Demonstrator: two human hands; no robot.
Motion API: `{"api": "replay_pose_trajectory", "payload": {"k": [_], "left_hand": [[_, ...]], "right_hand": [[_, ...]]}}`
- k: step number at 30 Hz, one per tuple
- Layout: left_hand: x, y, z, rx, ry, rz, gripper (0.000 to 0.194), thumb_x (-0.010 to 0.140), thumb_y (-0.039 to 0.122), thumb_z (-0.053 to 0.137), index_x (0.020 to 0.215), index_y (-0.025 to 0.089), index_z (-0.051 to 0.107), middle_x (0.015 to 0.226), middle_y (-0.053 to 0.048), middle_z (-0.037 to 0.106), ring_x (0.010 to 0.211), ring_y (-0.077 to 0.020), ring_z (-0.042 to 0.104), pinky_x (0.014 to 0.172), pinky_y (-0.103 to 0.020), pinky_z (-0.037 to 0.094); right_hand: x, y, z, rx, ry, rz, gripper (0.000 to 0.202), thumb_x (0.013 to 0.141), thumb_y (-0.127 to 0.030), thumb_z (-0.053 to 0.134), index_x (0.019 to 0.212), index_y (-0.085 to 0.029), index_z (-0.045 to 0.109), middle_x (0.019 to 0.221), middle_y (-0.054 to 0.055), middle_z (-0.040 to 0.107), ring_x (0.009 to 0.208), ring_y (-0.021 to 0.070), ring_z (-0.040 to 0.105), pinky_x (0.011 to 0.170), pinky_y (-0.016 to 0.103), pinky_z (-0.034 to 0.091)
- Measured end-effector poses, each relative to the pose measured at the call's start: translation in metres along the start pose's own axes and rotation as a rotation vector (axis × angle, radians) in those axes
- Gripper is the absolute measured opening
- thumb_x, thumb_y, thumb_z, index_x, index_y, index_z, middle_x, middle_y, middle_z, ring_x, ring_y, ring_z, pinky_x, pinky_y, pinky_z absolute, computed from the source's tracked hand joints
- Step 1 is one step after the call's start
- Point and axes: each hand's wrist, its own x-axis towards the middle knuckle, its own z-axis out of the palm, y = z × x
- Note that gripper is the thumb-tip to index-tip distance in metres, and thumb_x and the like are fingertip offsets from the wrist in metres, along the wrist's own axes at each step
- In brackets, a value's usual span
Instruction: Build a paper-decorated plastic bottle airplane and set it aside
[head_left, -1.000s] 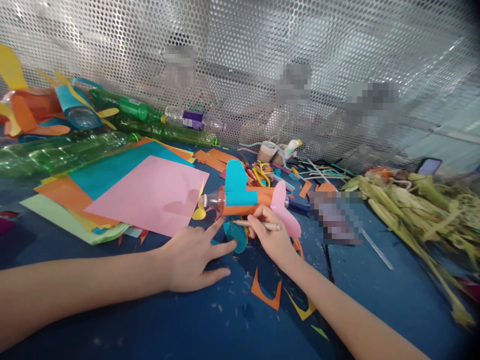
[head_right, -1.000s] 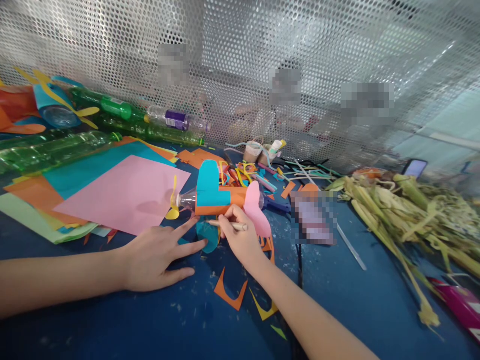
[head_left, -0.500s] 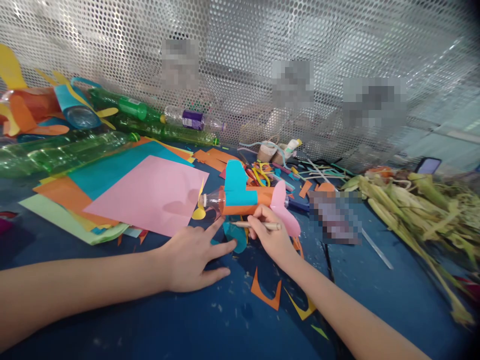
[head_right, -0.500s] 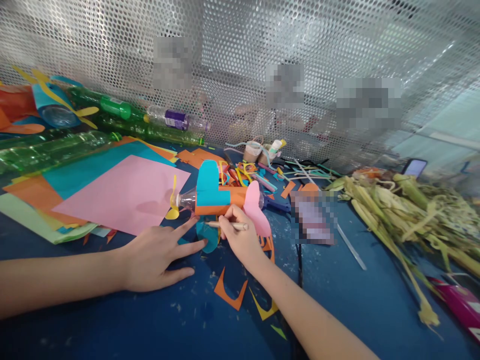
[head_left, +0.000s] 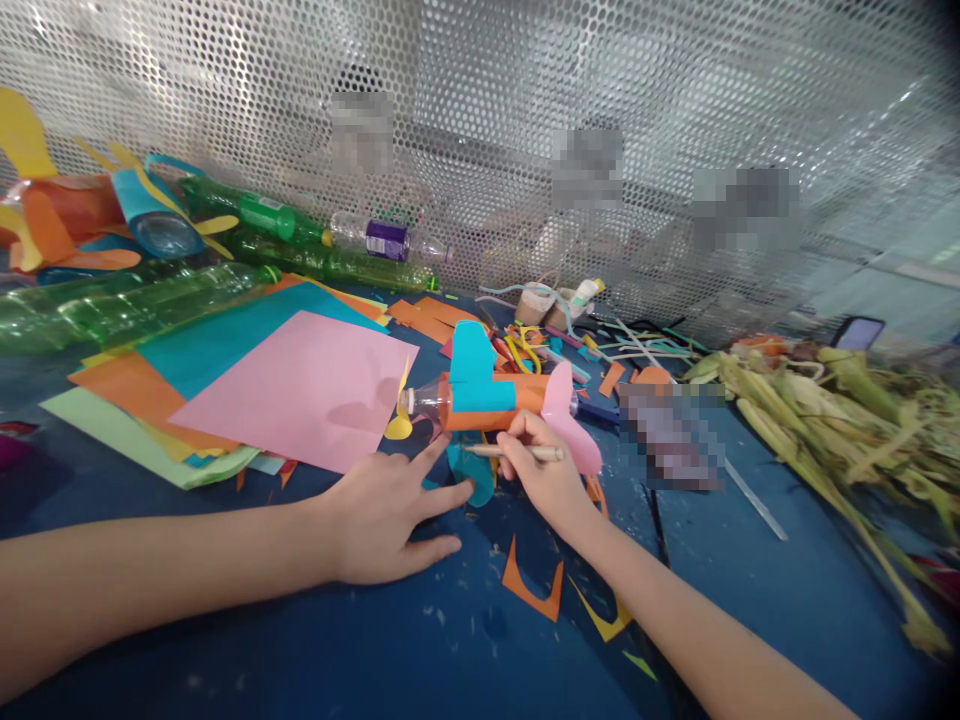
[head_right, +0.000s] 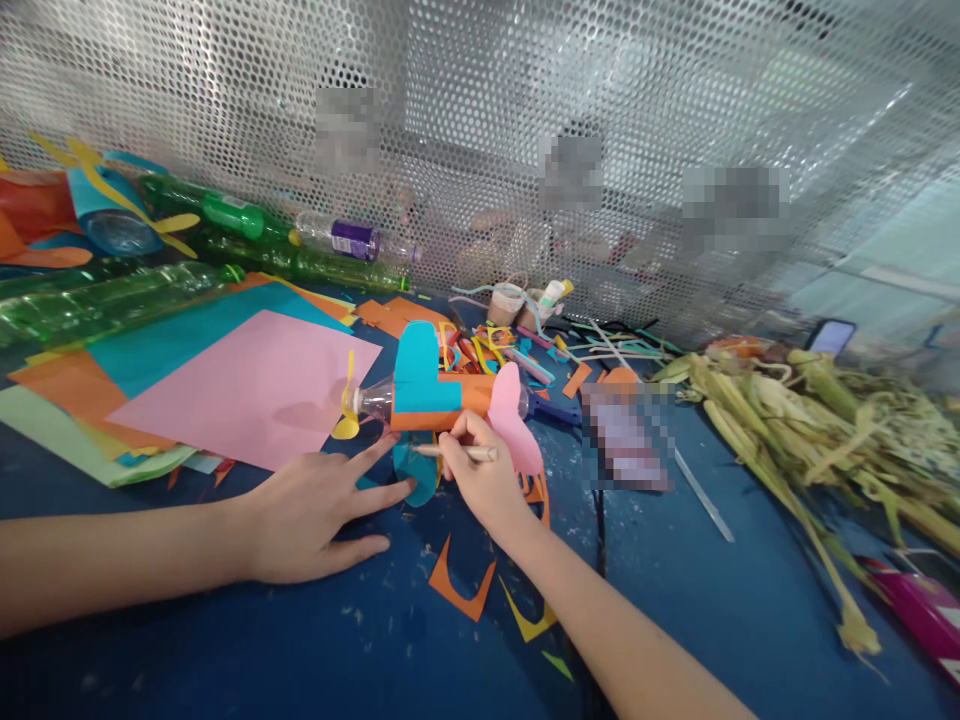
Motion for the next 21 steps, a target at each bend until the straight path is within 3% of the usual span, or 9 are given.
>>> {"api": "replay_pose_trajectory", "payload": {"k": [21], "left_hand": [[0.0000,-0.0001,0.0005,0.002,-0.001,-0.003,0.051,0.088,0.056,0.030,0.134,0.036,0.036,0.143,-0.019,0.029,0.081,-0.0280,0.064,0.068,-0.045,0.050]], "right_hand": [[0.0002,0.0007,0.0007,0.014,-0.026,-0.030,0.023,0.088,-0.028,0.047,0.067,-0.022,0.038,0.050,-0.007,0.047,0.048,0.0095,0.046,0.053,0.023,0.037]]}}
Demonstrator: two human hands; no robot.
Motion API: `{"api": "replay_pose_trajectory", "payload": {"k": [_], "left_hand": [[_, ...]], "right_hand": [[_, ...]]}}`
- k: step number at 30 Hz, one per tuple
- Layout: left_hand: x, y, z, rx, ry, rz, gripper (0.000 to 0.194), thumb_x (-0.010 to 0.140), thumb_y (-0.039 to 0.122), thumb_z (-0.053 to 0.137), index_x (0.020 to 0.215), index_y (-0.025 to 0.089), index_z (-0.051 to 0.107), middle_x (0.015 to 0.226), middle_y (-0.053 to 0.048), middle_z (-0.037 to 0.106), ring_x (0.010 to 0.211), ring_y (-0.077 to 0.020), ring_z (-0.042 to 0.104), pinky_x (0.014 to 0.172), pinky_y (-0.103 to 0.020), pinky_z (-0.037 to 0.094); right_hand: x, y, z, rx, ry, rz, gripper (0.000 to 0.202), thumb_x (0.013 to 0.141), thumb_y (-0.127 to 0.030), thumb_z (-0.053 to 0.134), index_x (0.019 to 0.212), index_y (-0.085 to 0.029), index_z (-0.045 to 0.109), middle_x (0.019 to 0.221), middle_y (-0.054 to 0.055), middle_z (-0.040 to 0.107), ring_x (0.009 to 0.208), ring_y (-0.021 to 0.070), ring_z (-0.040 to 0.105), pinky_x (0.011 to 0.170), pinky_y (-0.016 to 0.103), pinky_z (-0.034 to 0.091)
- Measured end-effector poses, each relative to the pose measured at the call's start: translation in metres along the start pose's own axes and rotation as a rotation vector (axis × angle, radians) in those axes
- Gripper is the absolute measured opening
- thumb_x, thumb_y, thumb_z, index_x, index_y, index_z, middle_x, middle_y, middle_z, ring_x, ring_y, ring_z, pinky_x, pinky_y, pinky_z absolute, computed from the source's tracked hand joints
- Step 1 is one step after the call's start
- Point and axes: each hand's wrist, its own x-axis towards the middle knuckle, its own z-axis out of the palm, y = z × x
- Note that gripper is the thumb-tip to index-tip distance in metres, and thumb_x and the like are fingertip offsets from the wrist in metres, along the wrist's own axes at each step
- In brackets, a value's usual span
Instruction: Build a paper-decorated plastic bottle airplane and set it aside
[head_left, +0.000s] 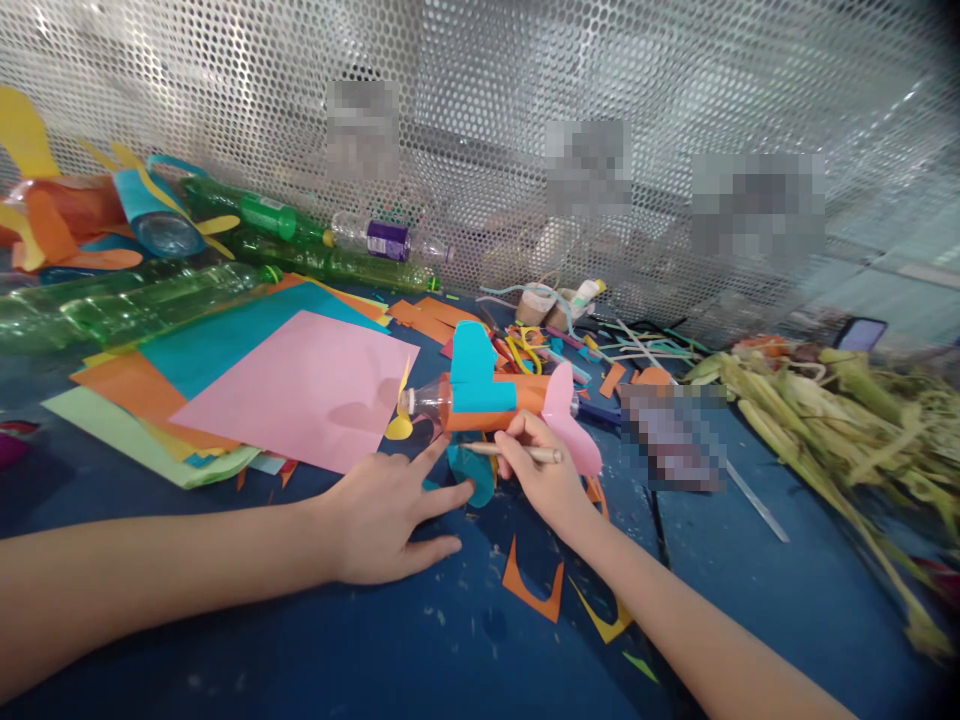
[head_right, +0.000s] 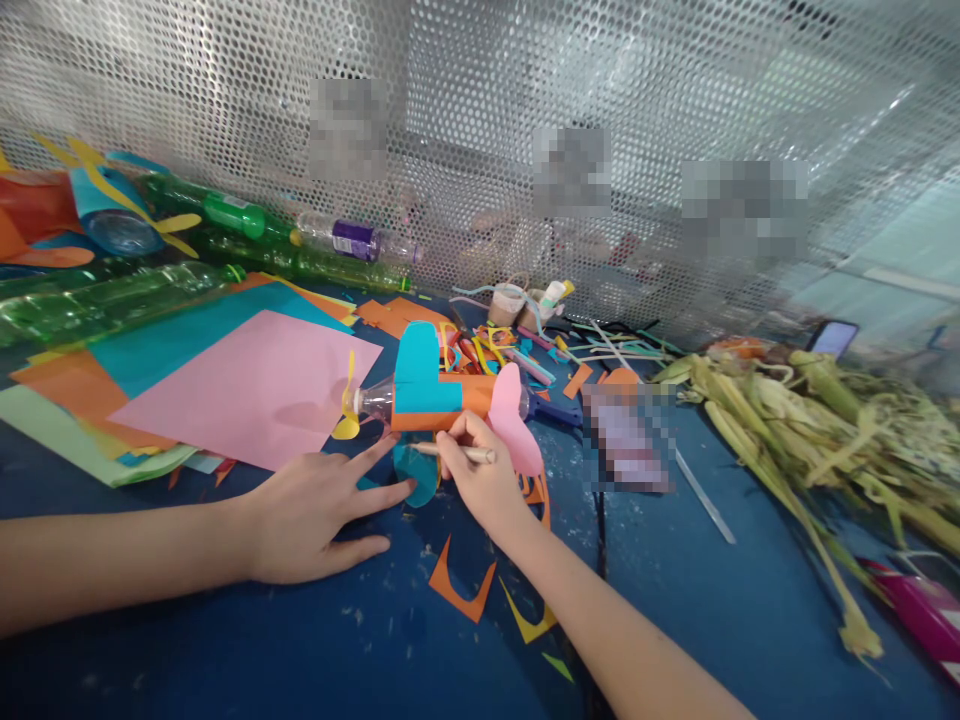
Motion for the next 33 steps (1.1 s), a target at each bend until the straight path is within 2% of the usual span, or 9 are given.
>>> {"api": "replay_pose_trajectory", "payload": {"k": [12,18,33], "left_hand": [[-0.0005,0.0000,-0.0007,-0.008,-0.003,0.001,0.051,0.088,0.056,0.030,0.134,0.035,0.037,0.142,-0.021,0.028,0.081,-0.0292,0.064,0.067,-0.046,0.050],[0.0002,0.0001,-0.0013,-0.007,-0.004,0.002,0.052,0.088,0.056,0.031,0.135,0.035,0.036,0.143,-0.018,0.029,0.082,-0.0274,0.064,0.068,-0.046,0.051],[0.0005,-0.0004,0.0009,-0.007,-0.001,-0.001,0.052,0.087,0.056,0.031,0.134,0.036,0.036,0.144,-0.017,0.028,0.081,-0.0272,0.064,0.067,-0.046,0.051]], "right_hand": [[0.0000,0.0021,-0.0005,-0.024,-0.002,-0.003,0.023,0.088,-0.029,0.047,0.068,-0.022,0.039,0.050,-0.007,0.047,0.047,0.0095,0.045,0.051,0.022,0.036],[0.0001,0.0024,0.0007,-0.019,0.006,0.004,0.023,0.087,-0.028,0.048,0.068,-0.022,0.037,0.049,-0.007,0.047,0.046,0.0095,0.044,0.050,0.022,0.035],[0.0000,0.0017,-0.0001,-0.014,0.007,0.002,0.023,0.087,-0.026,0.047,0.066,-0.022,0.037,0.049,-0.007,0.046,0.046,0.0096,0.044,0.051,0.022,0.037]]}}
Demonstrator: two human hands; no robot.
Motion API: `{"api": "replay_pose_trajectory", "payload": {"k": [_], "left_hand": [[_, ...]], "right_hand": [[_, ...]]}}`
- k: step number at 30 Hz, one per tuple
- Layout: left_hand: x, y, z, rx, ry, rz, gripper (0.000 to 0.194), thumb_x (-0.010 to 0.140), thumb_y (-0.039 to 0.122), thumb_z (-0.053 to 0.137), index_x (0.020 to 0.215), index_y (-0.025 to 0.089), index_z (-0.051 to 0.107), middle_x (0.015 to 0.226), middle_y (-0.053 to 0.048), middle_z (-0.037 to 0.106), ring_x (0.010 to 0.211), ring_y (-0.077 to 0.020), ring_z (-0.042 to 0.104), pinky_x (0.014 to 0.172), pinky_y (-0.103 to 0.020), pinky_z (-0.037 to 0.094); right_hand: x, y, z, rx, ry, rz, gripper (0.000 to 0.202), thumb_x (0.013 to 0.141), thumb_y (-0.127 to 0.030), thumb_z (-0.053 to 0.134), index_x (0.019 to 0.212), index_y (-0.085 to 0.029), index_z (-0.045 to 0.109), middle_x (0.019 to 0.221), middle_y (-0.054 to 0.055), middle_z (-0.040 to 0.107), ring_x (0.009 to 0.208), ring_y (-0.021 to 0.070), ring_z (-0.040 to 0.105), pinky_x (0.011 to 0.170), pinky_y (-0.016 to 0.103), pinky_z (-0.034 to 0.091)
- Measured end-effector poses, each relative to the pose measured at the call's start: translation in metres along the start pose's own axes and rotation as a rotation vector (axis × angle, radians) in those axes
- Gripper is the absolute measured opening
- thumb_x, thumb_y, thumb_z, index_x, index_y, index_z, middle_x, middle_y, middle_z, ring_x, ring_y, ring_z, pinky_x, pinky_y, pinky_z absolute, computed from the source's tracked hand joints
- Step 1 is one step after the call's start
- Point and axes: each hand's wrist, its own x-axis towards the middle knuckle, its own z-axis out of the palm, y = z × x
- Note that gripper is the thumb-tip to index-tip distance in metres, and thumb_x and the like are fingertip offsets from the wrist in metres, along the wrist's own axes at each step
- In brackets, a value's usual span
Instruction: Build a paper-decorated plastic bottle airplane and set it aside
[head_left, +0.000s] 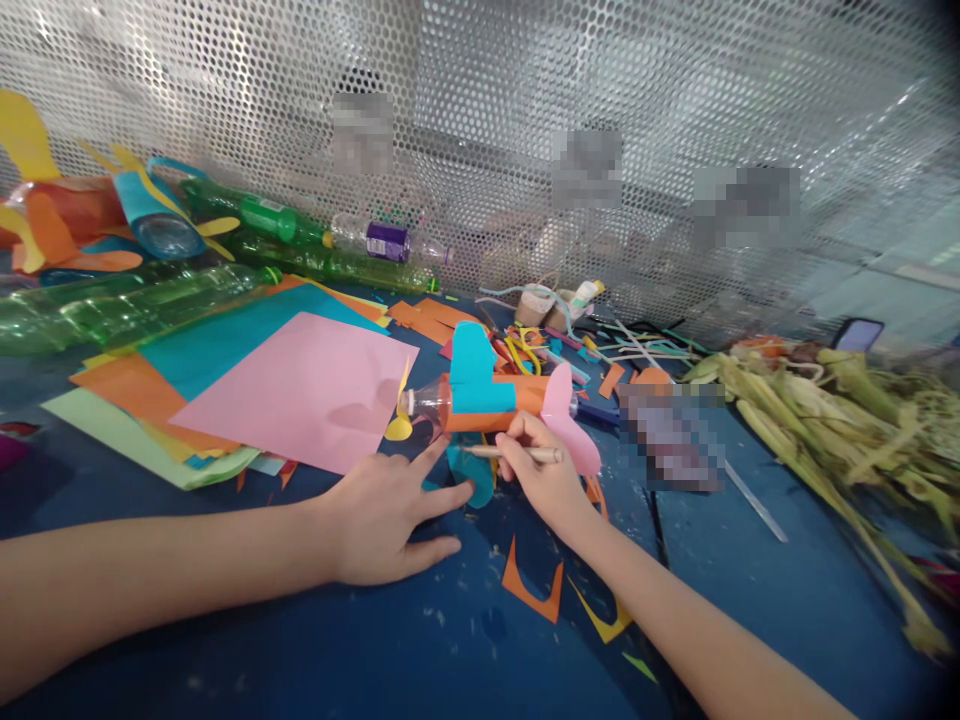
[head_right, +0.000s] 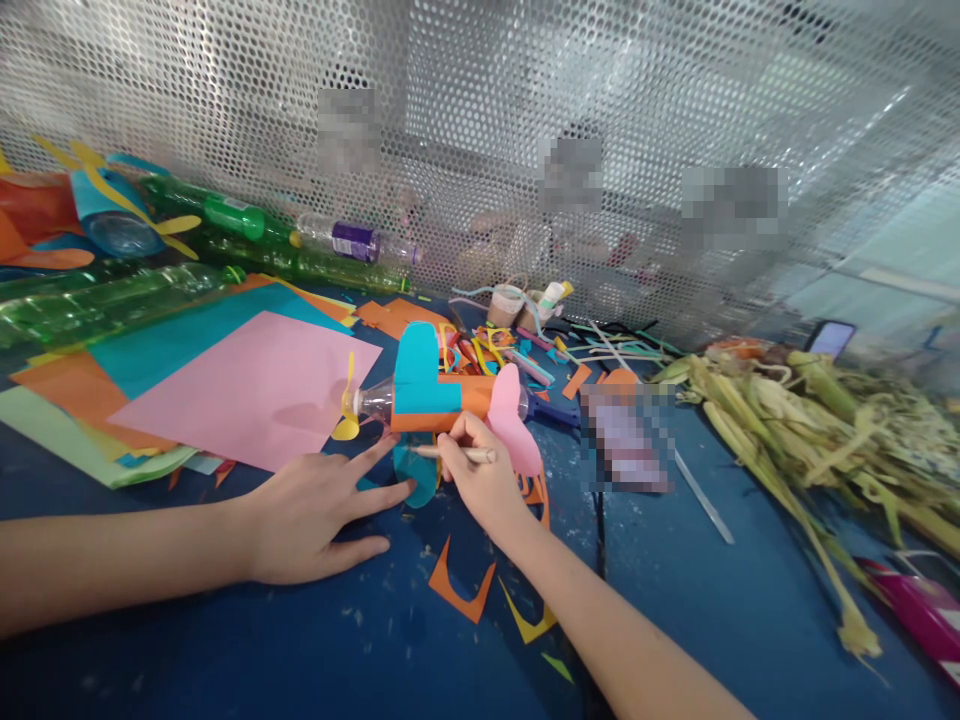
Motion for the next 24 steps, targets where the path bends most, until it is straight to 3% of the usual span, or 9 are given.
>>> {"api": "replay_pose_trajectory", "payload": {"k": [24], "left_hand": [[-0.0009,0.0003,-0.0013,-0.007,0.005,0.004,0.052,0.088,0.056,0.030,0.134,0.035,0.037,0.144,-0.019,0.027,0.081,-0.0279,0.064,0.068,-0.044,0.049]], "right_hand": [[0.0000,-0.0016,0.0005,-0.003,0.014,0.009,0.023,0.087,-0.031,0.048,0.068,-0.022,0.038,0.050,-0.007,0.048,0.047,0.0105,0.046,0.051,0.023,0.037]]}}
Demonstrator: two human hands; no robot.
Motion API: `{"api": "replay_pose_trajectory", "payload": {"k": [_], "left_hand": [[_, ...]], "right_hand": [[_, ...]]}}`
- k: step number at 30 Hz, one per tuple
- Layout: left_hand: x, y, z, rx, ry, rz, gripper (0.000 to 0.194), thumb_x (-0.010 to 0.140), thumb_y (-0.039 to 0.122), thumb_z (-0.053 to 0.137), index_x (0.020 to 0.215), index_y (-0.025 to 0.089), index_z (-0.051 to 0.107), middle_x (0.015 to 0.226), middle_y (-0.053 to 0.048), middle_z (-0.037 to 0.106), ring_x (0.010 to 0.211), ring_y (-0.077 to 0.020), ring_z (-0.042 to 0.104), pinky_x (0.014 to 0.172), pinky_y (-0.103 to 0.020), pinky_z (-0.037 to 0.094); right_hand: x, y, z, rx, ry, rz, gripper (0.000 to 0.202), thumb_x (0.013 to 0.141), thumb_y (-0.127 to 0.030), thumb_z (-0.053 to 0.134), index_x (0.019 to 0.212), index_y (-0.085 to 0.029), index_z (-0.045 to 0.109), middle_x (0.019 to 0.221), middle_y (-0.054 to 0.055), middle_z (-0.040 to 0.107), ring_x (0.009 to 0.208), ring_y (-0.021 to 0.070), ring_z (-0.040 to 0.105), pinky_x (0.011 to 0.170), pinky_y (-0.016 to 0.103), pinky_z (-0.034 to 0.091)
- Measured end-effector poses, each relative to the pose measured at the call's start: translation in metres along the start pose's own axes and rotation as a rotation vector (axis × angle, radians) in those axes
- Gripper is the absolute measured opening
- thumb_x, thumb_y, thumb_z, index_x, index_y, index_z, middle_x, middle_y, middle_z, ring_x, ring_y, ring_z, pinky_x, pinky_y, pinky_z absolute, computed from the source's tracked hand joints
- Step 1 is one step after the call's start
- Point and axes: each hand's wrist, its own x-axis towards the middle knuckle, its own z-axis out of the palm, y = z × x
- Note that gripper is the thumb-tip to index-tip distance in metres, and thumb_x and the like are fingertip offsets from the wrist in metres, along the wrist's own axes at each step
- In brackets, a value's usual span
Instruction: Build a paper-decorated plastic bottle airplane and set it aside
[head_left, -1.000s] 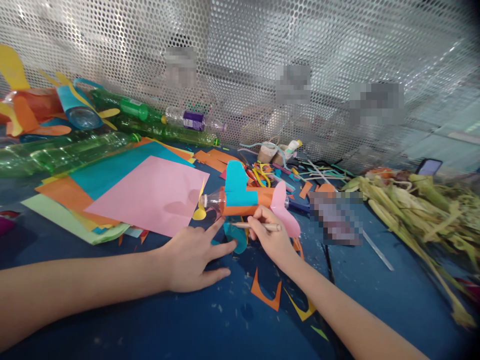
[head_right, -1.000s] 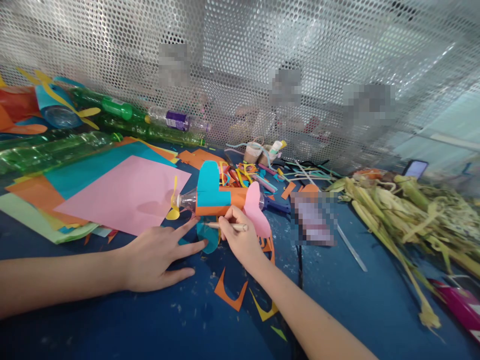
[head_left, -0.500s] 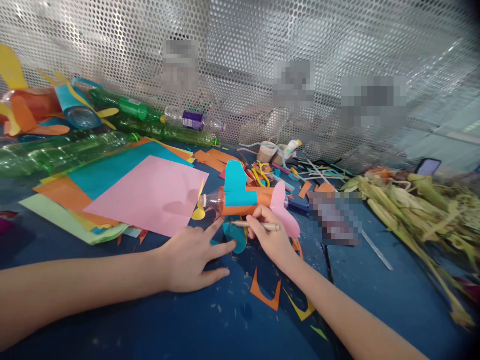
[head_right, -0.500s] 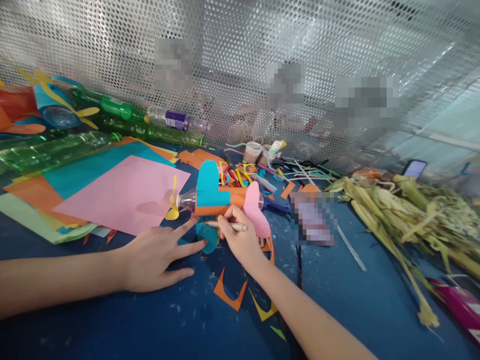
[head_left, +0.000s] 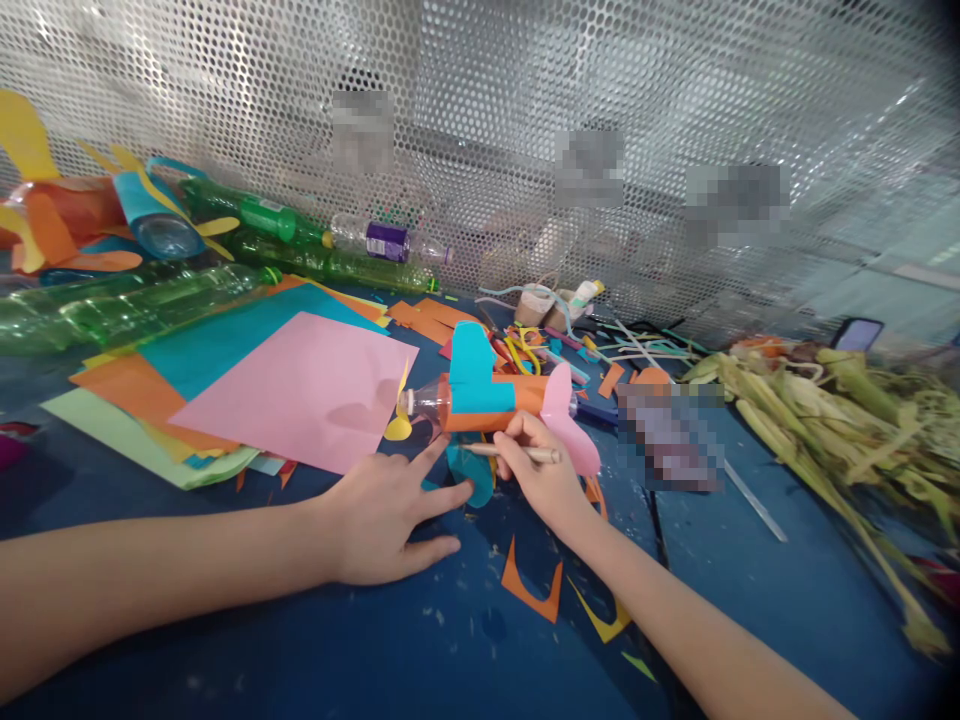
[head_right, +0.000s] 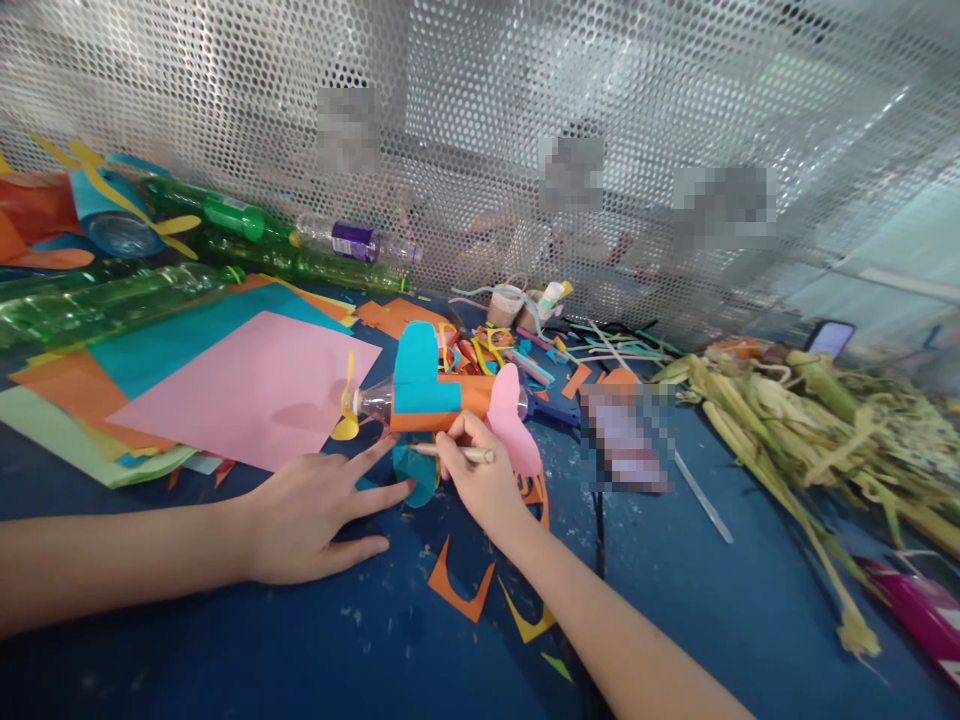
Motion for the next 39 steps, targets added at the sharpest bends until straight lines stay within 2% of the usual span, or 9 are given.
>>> {"api": "replay_pose_trajectory", "payload": {"k": [17,22,25,27,29,32,35,39], "left_hand": [[0.000,0.000,-0.002,0.005,-0.026,-0.001,0.052,0.088,0.056,0.029,0.135,0.035,0.035,0.143,-0.020,0.027,0.083,-0.0289,0.064,0.069,-0.045,0.049],[0.000,0.000,-0.001,0.000,-0.012,0.002,0.052,0.088,0.056,0.030,0.135,0.035,0.036,0.144,-0.019,0.026,0.082,-0.0280,0.064,0.069,-0.044,0.049],[0.000,0.000,-0.001,0.008,-0.012,0.004,0.052,0.088,0.056,0.030,0.136,0.034,0.035,0.145,-0.019,0.025,0.082,-0.0281,0.064,0.068,-0.044,0.049],[0.000,0.000,-0.001,0.011,-0.015,0.005,0.052,0.088,0.056,0.030,0.136,0.034,0.035,0.144,-0.019,0.025,0.082,-0.0286,0.064,0.068,-0.044,0.049],[0.000,0.000,0.000,0.011,-0.015,0.001,0.052,0.088,0.056,0.030,0.135,0.035,0.035,0.143,-0.020,0.027,0.083,-0.0295,0.064,0.068,-0.045,0.050],[0.000,0.000,0.000,0.008,-0.009,-0.006,0.052,0.088,0.056,0.031,0.135,0.035,0.035,0.143,-0.019,0.028,0.081,-0.0296,0.064,0.066,-0.045,0.050],[0.000,0.000,-0.001,0.004,-0.010,0.001,0.052,0.088,0.056,0.030,0.135,0.035,0.036,0.144,-0.019,0.026,0.080,-0.0288,0.064,0.067,-0.045,0.049],[0.000,0.000,-0.002,0.001,-0.017,0.005,0.052,0.088,0.056,0.030,0.135,0.034,0.036,0.144,-0.019,0.025,0.081,-0.0286,0.064,0.068,-0.045,0.049]], "right_hand": [[-0.001,0.000,0.000,0.003,-0.004,0.000,0.024,0.086,-0.030,0.048,0.066,-0.022,0.038,0.049,-0.007,0.046,0.046,0.0101,0.044,0.050,0.023,0.036],[0.000,-0.002,0.000,0.031,0.029,0.021,0.027,0.086,-0.035,0.049,0.065,-0.022,0.037,0.047,-0.007,0.046,0.047,0.0110,0.045,0.051,0.024,0.038],[0.000,-0.007,-0.001,0.095,0.077,0.054,0.029,0.088,-0.040,0.042,0.066,-0.022,0.039,0.047,-0.006,0.048,0.046,0.0114,0.045,0.049,0.023,0.036],[-0.001,-0.010,-0.001,0.119,0.091,0.085,0.030,0.091,-0.041,0.035,0.069,-0.022,0.042,0.043,-0.006,0.043,0.042,0.0113,0.041,0.045,0.023,0.033],[-0.002,-0.011,-0.001,0.105,0.079,0.089,0.028,0.090,-0.040,0.039,0.069,-0.022,0.044,0.041,-0.007,0.038,0.040,0.0105,0.036,0.043,0.023,0.029],[-0.002,-0.010,-0.001,0.055,0.056,0.056,0.027,0.084,-0.038,0.052,0.065,-0.021,0.042,0.047,-0.007,0.038,0.043,0.0096,0.035,0.044,0.024,0.028],[-0.002,-0.008,0.000,0.060,0.058,0.040,0.031,0.084,-0.040,0.051,0.063,-0.022,0.038,0.048,-0.007,0.035,0.044,0.0094,0.034,0.045,0.024,0.028],[-0.001,-0.005,-0.001,0.078,0.030,0.051,0.024,0.084,-0.037,0.052,0.069,-0.022,0.040,0.050,-0.008,0.040,0.045,0.0098,0.038,0.045,0.023,0.030]]}}
